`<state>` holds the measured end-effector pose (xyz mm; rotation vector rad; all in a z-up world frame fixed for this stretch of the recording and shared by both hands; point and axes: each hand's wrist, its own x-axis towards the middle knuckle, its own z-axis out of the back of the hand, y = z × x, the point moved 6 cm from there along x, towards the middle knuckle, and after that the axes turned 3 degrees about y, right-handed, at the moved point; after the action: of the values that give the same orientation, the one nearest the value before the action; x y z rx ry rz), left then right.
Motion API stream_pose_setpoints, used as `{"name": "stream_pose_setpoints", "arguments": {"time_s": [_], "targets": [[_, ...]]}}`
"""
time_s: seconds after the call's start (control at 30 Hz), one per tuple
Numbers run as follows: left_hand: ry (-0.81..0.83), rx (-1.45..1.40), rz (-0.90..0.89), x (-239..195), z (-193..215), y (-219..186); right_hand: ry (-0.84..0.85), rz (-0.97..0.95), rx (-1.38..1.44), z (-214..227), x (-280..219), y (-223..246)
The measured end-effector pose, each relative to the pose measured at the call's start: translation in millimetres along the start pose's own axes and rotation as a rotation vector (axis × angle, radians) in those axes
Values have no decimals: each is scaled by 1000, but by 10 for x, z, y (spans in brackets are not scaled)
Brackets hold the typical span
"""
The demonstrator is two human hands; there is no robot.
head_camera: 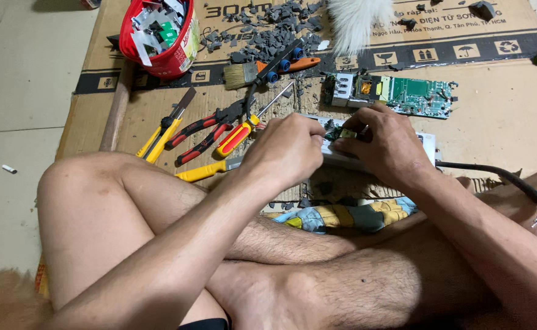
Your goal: The person sits on the floor and uses a hammer and pliers to break apart a white electronic device. They remove a small green circuit board from the casing and continue to manipulate the device and its components with their hands.
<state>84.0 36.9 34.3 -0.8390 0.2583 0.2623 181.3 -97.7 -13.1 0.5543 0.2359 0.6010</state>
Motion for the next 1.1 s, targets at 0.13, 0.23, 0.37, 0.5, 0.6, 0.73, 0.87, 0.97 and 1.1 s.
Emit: {"name": "stream_pose_setpoints", "arguments": {"time_s": [0.13, 0.23, 0.37, 0.5, 0.6, 0.73, 0.87, 0.97, 1.1], "targets": [[-11, 97, 18, 128, -82, 2, -5, -9, 6, -27, 23, -57], [25, 194, 105, 210, -169, 0, 1, -25, -23, -49, 35, -85], [-5, 264, 72, 229, -152, -225, -28, -6, -122, -139, 87, -210], [0, 389, 59, 108, -254, -322, -29, 3, -183, -141, 69, -148], [-16, 365, 25, 136, -292, -272, -28, 7, -206, -171, 82, -176], [-33, 168, 91, 111, -280, 44, -28, 40, -191, -159, 19, -88], [-148, -527, 318, 63, -323, 281, -62, 68, -232, -165, 11, -75], [-144, -1081, 386, 83, -519, 391, -52, 68, -236, -138, -15, -78], [-131, -1208, 377, 239, -614, 363, 2, 75, -222, -97, -82, 74]]}}
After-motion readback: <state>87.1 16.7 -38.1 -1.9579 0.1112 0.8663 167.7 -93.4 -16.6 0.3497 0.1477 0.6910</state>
